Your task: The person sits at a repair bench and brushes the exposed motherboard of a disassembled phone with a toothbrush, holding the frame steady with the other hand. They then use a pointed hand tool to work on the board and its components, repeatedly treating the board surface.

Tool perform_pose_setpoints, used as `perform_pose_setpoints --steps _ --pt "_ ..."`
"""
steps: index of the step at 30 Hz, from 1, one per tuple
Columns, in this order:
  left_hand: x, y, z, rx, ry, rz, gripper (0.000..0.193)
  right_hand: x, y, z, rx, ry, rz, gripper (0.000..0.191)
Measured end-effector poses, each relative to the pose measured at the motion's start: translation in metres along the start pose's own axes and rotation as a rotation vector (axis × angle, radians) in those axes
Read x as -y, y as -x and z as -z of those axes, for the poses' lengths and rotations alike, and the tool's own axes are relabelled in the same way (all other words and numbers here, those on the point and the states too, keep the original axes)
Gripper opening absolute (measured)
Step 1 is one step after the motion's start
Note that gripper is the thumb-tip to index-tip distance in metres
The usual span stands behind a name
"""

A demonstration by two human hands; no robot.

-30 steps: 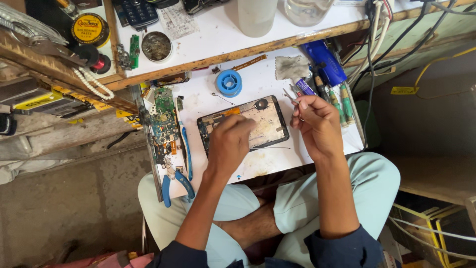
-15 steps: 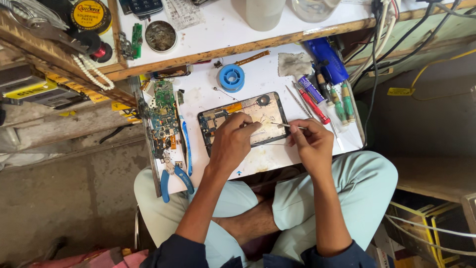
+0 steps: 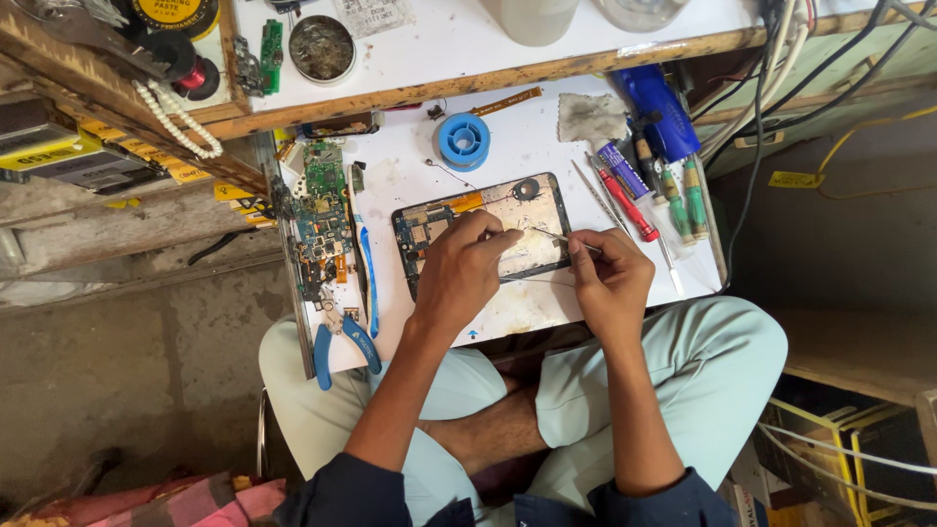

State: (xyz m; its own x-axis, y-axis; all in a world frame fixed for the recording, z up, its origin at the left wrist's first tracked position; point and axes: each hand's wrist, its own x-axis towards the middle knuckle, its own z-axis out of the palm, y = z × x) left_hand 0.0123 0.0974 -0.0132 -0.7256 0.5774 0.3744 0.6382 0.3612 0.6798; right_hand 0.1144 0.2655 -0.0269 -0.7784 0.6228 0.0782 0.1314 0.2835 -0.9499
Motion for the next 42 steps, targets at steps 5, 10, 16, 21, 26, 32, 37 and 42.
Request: perform_pose_setpoints --steps 5,10,16,21,26,32,37,42 --pt "0.0001 0.0003 -0.0001 0.003 0.012 0.002 0.030 0.0040 -0.0005 -0.0017 -0.005 0.071 0.016 0.007" --pt "0.0004 0.0005 -0.0007 0.002 0.012 0.005 0.029 0.0079 -0.0009 -0.0025 -0.012 0.158 0.047 0.007" --pt "0.0003 0.0000 -0.0006 0.008 0.016 0.018 0.030 0.0080 -0.0013 -0.0038 -0.032 0.074 0.002 0.009" --pt "-0.0001 0.0001 -0.0006 0.015 0.026 0.029 0.031 0.0072 -0.0014 -0.0040 -0.014 0.148 0.069 0.009" --pt "0.0002 0.0001 0.0005 0.014 0.032 0.026 0.031 0.0070 -0.0012 -0.0046 -0.036 0.175 0.046 0.010" --pt "-0.0005 -0.0006 0.0013 0.017 0.049 0.036 0.030 0.0073 -0.0005 -0.0046 -0.035 0.103 0.025 0.009" --pt "-0.0005 -0.0006 0.0023 0.016 0.038 0.023 0.031 0.0094 -0.0005 -0.0045 -0.017 0.149 0.057 0.010" --pt "-0.0007 -0.0004 0.0017 0.012 0.038 0.026 0.031 0.0101 -0.0006 -0.0052 -0.035 0.148 0.032 0.009"
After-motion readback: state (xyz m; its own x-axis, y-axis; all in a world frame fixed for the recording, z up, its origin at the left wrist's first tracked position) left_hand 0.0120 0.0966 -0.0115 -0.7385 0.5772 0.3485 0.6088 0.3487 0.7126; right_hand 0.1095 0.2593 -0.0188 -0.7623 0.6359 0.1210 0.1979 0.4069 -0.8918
